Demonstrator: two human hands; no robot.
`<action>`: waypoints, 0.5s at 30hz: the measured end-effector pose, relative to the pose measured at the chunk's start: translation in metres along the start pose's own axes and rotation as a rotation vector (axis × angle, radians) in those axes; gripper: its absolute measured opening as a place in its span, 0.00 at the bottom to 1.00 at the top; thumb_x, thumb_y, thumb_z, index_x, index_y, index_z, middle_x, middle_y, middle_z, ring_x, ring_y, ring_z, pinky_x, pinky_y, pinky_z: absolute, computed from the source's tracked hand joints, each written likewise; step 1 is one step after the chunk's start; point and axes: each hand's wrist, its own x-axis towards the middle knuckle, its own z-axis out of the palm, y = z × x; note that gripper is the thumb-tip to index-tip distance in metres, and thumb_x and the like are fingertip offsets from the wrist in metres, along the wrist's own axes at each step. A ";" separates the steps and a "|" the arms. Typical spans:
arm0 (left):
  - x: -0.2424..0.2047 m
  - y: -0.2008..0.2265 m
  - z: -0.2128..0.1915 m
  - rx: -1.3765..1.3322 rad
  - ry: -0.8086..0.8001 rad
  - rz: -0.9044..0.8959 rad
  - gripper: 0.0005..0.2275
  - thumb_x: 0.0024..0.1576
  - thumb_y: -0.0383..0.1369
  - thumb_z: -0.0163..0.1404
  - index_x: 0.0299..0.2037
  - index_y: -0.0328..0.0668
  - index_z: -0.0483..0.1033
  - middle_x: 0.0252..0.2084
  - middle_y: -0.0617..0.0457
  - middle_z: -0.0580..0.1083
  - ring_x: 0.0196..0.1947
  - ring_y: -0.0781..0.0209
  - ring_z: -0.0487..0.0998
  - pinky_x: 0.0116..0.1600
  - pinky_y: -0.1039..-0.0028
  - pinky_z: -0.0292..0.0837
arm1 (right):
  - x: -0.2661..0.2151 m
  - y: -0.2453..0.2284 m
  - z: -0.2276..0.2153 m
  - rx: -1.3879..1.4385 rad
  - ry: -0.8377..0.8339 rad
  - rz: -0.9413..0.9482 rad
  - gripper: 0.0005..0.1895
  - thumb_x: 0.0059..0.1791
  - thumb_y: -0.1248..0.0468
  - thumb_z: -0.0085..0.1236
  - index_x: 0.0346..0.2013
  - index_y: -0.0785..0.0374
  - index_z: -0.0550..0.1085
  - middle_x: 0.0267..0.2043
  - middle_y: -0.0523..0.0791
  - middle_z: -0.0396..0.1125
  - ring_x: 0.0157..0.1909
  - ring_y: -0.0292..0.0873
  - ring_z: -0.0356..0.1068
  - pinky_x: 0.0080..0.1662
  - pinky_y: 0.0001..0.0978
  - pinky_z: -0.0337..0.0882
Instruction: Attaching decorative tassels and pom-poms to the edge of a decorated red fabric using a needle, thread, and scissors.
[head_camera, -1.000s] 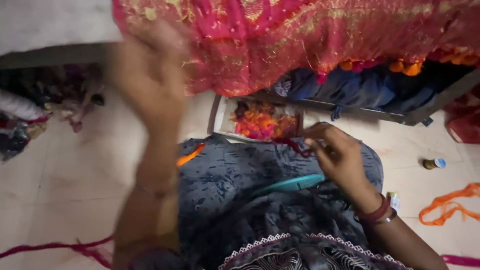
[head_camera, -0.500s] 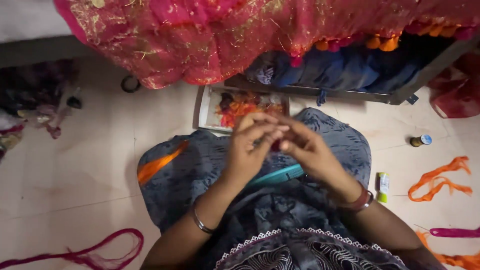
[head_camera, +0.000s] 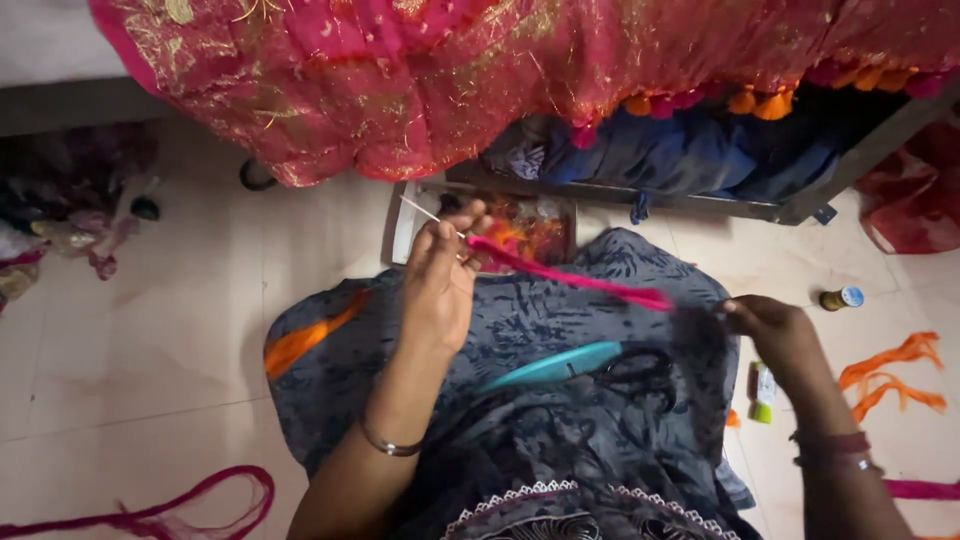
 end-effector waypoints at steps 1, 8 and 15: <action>-0.002 0.004 0.005 0.000 -0.001 0.004 0.09 0.67 0.36 0.47 0.50 0.42 0.74 0.60 0.48 0.75 0.58 0.58 0.75 0.62 0.64 0.67 | -0.004 -0.009 0.014 0.000 0.000 -0.005 0.11 0.55 0.62 0.57 0.44 0.69 0.80 0.36 0.45 0.76 0.40 0.40 0.73 0.46 0.32 0.70; -0.015 0.039 0.030 0.409 -0.090 0.182 0.11 0.71 0.34 0.42 0.52 0.33 0.72 0.52 0.37 0.79 0.53 0.50 0.81 0.64 0.62 0.74 | -0.051 -0.094 0.125 -0.418 -0.278 -0.919 0.18 0.42 0.70 0.55 0.47 0.64 0.77 0.47 0.53 0.71 0.51 0.55 0.70 0.52 0.43 0.70; -0.031 0.078 0.020 0.485 0.102 0.201 0.10 0.68 0.28 0.43 0.56 0.34 0.69 0.46 0.37 0.79 0.44 0.52 0.83 0.57 0.65 0.77 | -0.058 -0.071 0.156 -0.753 -0.490 -1.068 0.11 0.47 0.62 0.53 0.43 0.58 0.75 0.43 0.47 0.66 0.52 0.50 0.65 0.55 0.44 0.66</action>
